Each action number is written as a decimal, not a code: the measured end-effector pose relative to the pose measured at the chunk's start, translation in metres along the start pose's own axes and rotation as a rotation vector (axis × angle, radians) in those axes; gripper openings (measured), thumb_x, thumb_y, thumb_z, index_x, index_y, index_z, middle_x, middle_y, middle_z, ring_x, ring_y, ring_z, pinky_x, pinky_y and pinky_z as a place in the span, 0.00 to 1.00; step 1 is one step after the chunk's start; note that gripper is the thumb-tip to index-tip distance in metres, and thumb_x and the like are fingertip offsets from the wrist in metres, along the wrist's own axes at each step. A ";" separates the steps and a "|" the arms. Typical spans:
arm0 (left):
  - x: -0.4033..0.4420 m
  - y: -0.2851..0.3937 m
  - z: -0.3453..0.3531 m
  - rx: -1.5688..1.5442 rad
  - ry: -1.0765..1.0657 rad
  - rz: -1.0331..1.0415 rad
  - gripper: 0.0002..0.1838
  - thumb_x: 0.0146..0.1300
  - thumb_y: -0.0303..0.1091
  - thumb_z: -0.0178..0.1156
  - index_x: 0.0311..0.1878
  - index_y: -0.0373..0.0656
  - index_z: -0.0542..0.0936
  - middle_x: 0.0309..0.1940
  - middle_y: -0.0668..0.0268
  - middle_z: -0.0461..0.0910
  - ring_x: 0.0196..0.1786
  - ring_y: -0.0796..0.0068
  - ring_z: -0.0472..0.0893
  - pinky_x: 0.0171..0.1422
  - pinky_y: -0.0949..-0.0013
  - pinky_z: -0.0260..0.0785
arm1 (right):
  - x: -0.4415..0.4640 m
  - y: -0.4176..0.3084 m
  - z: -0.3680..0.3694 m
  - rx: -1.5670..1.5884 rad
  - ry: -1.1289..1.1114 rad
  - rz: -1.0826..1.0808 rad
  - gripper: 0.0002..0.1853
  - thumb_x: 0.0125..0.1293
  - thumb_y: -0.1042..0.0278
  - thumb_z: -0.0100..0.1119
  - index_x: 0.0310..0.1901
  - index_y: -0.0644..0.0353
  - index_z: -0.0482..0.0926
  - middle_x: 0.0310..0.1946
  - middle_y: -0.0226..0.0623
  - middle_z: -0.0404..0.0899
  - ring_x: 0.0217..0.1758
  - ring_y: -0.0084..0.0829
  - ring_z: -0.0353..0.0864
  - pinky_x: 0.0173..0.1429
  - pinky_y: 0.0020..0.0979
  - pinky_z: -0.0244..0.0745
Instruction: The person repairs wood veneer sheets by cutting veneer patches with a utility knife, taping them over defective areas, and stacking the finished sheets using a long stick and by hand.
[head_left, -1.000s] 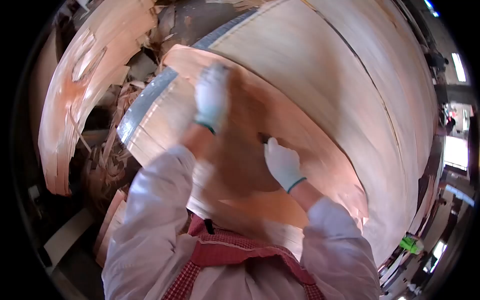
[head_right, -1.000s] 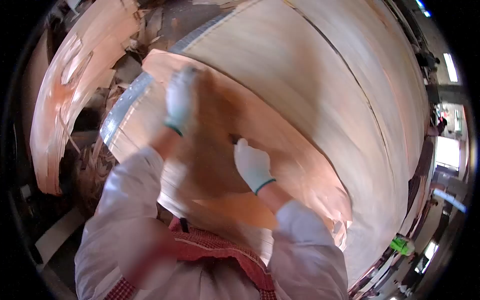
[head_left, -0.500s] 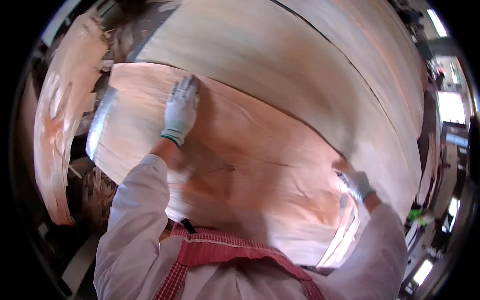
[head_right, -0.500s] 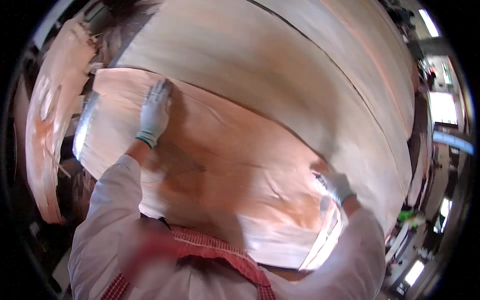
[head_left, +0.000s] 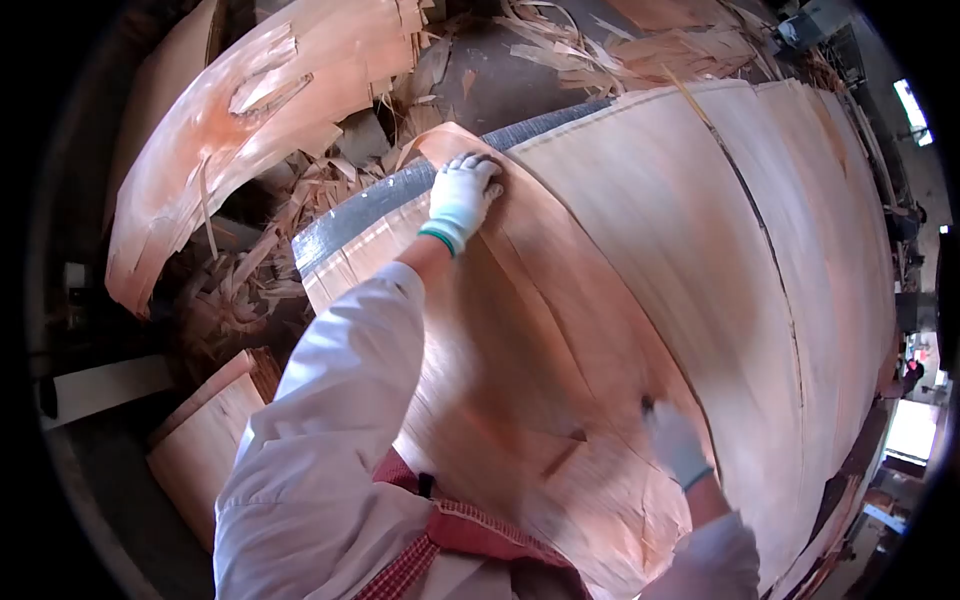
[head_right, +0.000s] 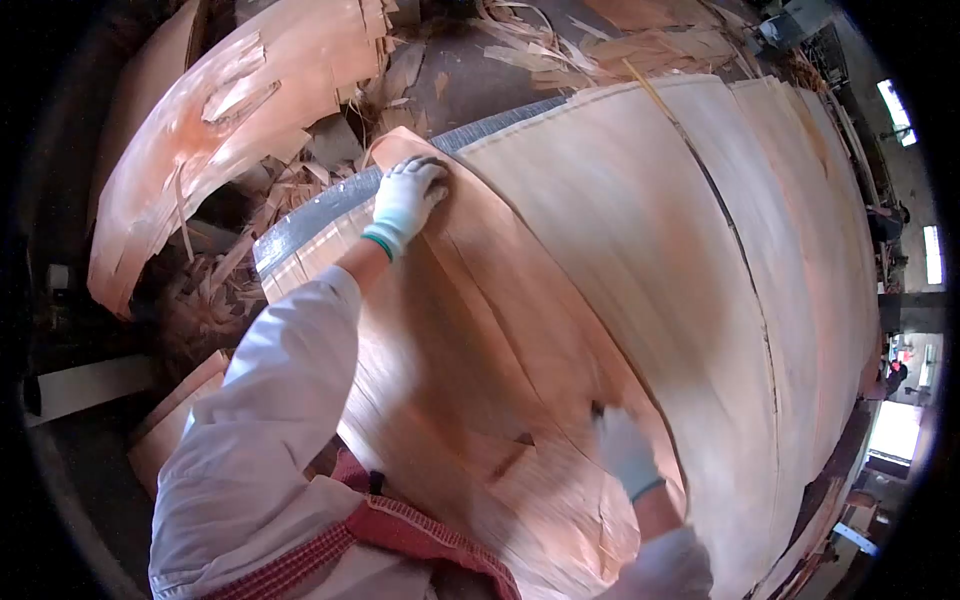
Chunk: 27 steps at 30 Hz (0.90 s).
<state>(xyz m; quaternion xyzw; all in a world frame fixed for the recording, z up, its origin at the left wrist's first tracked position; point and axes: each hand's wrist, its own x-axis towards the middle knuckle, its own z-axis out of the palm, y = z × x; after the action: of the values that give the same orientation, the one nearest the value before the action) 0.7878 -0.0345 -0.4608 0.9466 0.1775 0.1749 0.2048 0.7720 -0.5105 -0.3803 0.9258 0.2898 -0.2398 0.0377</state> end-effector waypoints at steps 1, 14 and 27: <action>0.004 -0.011 -0.006 -0.138 -0.089 -0.019 0.16 0.57 0.39 0.63 0.49 0.46 0.80 0.58 0.60 0.76 0.61 0.56 0.73 0.67 0.57 0.63 | 0.028 -0.003 -0.011 -0.108 -0.037 0.072 0.10 0.68 0.58 0.53 0.39 0.56 0.73 0.33 0.48 0.80 0.37 0.50 0.81 0.40 0.50 0.77; 0.012 -0.027 -0.011 0.003 -0.279 -0.011 0.35 0.49 0.44 0.72 0.62 0.48 0.72 0.56 0.55 0.74 0.59 0.51 0.73 0.65 0.55 0.65 | 0.312 -0.254 -0.065 -0.175 0.388 -0.487 0.08 0.66 0.63 0.47 0.40 0.52 0.76 0.29 0.40 0.83 0.32 0.43 0.85 0.34 0.46 0.78; 0.018 -0.069 0.028 -0.189 -0.241 0.127 0.38 0.53 0.43 0.71 0.65 0.36 0.69 0.62 0.48 0.71 0.66 0.52 0.69 0.73 0.60 0.58 | -0.070 0.096 0.078 -0.117 0.220 0.350 0.13 0.72 0.52 0.47 0.42 0.53 0.71 0.22 0.43 0.79 0.24 0.49 0.79 0.27 0.47 0.72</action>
<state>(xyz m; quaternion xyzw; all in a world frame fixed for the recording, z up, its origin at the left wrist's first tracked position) 0.7960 0.0225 -0.5109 0.9465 0.0741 0.0887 0.3013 0.7423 -0.6427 -0.4230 0.9788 0.1404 -0.1100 0.1008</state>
